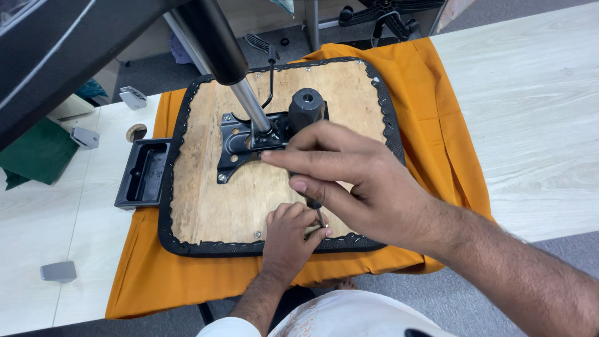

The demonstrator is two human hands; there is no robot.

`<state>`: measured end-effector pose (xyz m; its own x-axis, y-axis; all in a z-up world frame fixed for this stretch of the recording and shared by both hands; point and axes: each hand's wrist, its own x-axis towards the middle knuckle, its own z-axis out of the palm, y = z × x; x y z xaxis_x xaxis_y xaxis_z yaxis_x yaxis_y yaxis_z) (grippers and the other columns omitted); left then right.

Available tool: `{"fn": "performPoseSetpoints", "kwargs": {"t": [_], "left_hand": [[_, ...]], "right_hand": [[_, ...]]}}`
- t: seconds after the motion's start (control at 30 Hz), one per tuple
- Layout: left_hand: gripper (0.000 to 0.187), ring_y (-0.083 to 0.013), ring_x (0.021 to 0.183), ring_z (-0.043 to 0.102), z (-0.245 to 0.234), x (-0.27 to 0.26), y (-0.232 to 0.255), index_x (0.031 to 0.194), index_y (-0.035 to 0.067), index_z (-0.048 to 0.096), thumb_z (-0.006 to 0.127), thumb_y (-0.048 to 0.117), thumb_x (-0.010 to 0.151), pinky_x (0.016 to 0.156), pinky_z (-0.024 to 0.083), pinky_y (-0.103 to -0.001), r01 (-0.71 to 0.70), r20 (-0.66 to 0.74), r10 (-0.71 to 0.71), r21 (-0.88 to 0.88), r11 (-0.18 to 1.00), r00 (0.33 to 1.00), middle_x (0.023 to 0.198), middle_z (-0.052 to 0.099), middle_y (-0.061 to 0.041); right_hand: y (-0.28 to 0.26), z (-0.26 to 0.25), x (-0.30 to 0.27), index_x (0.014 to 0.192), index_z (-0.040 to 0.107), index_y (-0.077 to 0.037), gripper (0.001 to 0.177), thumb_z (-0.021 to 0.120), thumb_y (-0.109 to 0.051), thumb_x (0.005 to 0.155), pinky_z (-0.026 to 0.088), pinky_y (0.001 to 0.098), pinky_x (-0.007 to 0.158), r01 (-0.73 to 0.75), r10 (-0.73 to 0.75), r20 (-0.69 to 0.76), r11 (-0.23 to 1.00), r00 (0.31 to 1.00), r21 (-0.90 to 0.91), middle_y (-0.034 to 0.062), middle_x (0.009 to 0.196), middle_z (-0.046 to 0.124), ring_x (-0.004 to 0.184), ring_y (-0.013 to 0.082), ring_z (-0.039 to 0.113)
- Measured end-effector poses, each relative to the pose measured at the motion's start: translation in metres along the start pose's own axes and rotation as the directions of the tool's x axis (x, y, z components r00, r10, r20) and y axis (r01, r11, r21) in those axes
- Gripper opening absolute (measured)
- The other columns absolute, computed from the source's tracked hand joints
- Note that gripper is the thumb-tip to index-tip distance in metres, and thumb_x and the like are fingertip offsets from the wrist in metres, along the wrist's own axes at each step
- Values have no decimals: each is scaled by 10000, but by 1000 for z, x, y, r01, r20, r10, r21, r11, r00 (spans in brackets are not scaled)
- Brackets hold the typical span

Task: The person uses a screwdriver to tighten screws along the edge of a wooden board that is part of a chair base assembly. The hands hold the board steady while turning the screwdriver to secure the fasteners.

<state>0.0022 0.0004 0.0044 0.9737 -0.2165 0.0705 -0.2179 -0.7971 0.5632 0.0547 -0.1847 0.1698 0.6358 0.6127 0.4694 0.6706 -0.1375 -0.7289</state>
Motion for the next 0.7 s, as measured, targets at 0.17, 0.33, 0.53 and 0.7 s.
{"fn": "performPoseSetpoints", "kwargs": {"t": [0.17, 0.33, 0.53, 0.7], "left_hand": [[320, -232, 1091, 529, 5, 0, -3, 1036, 159, 719, 789, 387, 823, 952, 356, -458, -107, -133, 109, 25, 994, 985, 1080, 627, 11], [205, -183, 1099, 541, 3, -1, -2, 968, 218, 746, 780, 386, 857, 997, 355, -438, 12, 14, -12, -3, 1000, 1000, 975, 630, 51], [187, -180, 1107, 540, -3, 2, -4, 1002, 232, 772, 774, 355, 861, 1016, 346, -446, -21, 20, 21, -28, 999, 1000, 985, 636, 50], [198, -194, 1117, 543, -1, -2, -5, 1005, 213, 773, 779, 346, 857, 1015, 347, -450, -47, -18, 47, -25, 999, 999, 1043, 650, 44]], "right_hand": [[-8, 2, -6, 1236, 702, -71, 281, 681, -189, 982, 579, 284, 924, 92, -93, -19, 996, 996, -12, 98, 1120, 603, 1092, 153, 611], [-2, 1, -3, 1338, 668, -91, 296, 572, -97, 1059, 587, 260, 954, -6, 7, -27, 1000, 1000, 11, 44, 1178, 664, 1093, 102, 658], [-2, -1, 1, 1369, 648, -143, 350, 627, -138, 1020, 598, 239, 885, -64, 64, -10, 998, 998, 14, 24, 1079, 611, 1007, 92, 645], [-2, -1, -2, 1317, 679, -120, 341, 710, -187, 984, 586, 269, 928, 67, -68, -7, 998, 998, -21, 59, 1132, 596, 1071, 142, 625]]}}
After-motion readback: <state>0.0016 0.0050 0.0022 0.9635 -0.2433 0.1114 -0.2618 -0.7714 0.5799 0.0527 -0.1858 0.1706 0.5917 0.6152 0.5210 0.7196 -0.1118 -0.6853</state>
